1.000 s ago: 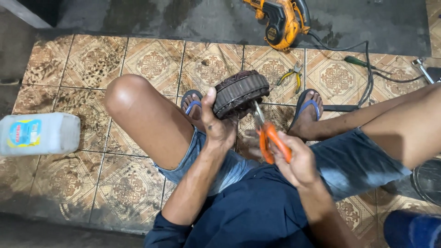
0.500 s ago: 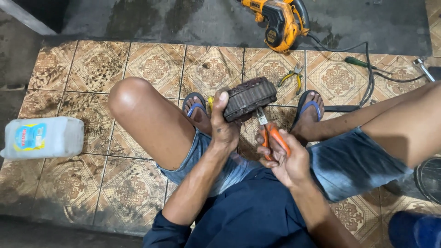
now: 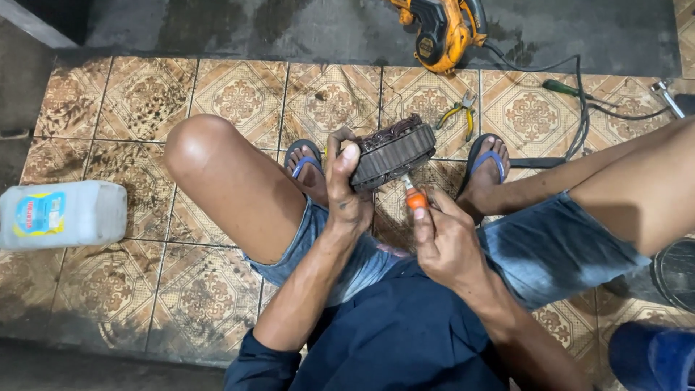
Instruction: Disassembling a motor stator by pulling out copper wire windings using pliers and a screwdriver
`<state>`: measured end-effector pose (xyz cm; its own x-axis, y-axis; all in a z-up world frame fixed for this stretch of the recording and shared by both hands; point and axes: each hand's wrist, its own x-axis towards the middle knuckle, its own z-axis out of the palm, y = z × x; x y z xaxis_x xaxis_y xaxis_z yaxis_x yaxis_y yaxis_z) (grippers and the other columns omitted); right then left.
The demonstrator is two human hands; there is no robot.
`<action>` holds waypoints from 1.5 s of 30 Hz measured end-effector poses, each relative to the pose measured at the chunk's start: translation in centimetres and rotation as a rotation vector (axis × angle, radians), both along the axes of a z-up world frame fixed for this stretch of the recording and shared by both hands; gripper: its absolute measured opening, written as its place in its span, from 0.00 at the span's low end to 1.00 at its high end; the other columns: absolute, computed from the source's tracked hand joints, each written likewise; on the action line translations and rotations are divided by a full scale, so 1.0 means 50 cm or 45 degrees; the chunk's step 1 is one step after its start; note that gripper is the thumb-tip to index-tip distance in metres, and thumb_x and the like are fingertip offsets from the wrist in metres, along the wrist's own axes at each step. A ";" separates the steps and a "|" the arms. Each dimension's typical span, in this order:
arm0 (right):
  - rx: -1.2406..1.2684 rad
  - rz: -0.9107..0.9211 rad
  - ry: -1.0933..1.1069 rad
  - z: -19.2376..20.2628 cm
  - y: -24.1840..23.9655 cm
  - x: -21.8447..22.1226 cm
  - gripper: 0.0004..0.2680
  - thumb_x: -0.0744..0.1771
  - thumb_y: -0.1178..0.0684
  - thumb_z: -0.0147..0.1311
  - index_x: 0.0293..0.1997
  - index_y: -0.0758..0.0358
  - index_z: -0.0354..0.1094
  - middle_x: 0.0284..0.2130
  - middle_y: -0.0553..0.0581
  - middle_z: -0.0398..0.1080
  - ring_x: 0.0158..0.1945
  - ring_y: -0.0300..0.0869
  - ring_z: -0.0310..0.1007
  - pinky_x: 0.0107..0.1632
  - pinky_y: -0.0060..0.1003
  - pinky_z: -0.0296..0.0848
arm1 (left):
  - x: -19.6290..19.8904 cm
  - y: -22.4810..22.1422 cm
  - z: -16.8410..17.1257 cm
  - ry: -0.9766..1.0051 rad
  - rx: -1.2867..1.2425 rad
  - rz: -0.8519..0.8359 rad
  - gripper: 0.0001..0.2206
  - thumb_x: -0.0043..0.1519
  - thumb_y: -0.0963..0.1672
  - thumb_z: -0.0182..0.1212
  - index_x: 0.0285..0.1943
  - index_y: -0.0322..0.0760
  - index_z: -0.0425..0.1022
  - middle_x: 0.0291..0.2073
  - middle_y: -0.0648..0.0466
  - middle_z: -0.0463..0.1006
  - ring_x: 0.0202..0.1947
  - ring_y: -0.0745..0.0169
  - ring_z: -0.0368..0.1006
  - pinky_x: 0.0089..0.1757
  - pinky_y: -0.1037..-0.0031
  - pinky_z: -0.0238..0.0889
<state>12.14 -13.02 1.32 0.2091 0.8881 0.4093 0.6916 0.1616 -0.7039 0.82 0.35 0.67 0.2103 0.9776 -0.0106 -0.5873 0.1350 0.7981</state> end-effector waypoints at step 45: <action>-0.180 0.355 2.325 0.009 -0.017 0.019 0.12 0.70 0.52 0.46 0.24 0.55 0.61 0.17 0.44 0.57 0.40 0.42 0.64 0.47 0.37 0.61 | 0.045 0.072 -0.153 -0.008 -0.003 0.317 0.24 0.61 0.55 0.61 0.59 0.44 0.62 0.43 0.47 0.64 0.45 0.56 0.66 0.43 0.68 0.68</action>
